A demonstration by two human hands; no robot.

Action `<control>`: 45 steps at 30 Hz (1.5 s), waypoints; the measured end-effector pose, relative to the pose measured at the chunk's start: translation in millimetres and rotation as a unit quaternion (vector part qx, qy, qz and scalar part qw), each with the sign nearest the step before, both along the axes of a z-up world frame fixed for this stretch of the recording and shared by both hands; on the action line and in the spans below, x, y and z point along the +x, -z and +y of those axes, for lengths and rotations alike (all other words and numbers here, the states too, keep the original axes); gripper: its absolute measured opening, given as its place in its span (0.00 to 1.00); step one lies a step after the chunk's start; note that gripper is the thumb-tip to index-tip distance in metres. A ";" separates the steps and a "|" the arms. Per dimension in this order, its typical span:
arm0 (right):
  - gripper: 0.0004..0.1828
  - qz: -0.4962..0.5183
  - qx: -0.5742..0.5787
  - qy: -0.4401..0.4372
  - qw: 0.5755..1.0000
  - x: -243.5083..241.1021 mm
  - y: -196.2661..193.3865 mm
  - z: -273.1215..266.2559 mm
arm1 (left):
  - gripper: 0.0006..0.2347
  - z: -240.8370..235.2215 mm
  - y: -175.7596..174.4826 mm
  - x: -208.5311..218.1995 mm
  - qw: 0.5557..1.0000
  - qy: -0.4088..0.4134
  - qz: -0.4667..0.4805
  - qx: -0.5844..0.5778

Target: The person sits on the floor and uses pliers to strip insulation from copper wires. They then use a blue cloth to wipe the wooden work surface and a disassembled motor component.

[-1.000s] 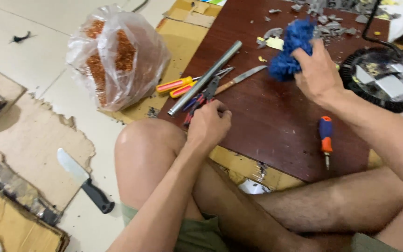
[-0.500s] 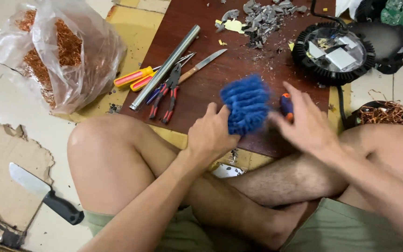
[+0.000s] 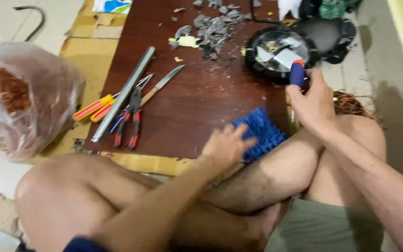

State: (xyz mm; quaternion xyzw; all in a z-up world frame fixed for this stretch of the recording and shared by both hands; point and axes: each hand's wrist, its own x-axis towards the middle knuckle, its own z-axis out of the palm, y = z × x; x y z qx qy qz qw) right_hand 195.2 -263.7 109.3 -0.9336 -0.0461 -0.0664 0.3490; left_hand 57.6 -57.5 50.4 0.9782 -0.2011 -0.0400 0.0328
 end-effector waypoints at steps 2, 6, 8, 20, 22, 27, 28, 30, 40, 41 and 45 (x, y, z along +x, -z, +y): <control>0.23 -0.019 0.034 0.014 0.999 9.5 13.8 -6.9 | 0.15 12.5 -0.5 47.4 0.993 -0.114 -0.008 0.032; 0.22 -0.016 0.105 0.027 0.994 -1.5 -2.9 0.3 | 0.11 41.5 -21.8 83.2 0.912 -0.360 -0.139 -0.143; 0.24 -0.004 0.089 0.038 0.995 -0.8 -2.9 3.9 | 0.12 24.1 -36.6 49.8 0.924 -0.319 -0.169 -0.129; 0.27 0.046 0.027 0.012 0.998 -20.1 -12.5 18.7 | 0.14 30.8 14.0 96.5 0.958 -0.268 -0.093 -0.036; 0.27 0.051 0.027 0.013 0.998 -19.0 -11.4 18.6 | 0.15 40.6 -18.8 73.7 0.935 -0.299 -0.169 -0.088; 0.27 0.022 0.014 0.020 0.999 -11.3 5.7 21.9 | 0.14 35.9 47.5 -60.2 0.922 -0.286 -0.253 -0.060; 0.27 0.022 0.014 0.021 0.999 -10.6 8.3 22.1 | 0.14 34.0 37.6 -53.3 0.923 -0.285 -0.253 -0.060; 0.26 0.000 0.021 0.017 1.000 -6.4 9.1 20.1 | 0.22 27.3 15.6 -36.5 0.929 -0.369 0.013 0.005; 0.28 0.034 -0.052 -0.042 0.997 -28.9 -2.4 20.3 | 0.22 68.5 -23.3 82.5 0.808 -0.480 -0.019 -0.339; 0.26 0.008 -0.158 -0.136 0.978 -28.7 5.1 22.7 | 0.21 55.9 -45.1 59.8 0.761 -0.502 -0.037 -0.410; 0.26 0.031 -0.411 -0.248 0.877 -30.8 14.2 35.5 | 0.20 21.4 -78.5 -7.0 0.665 -0.535 -0.027 -0.519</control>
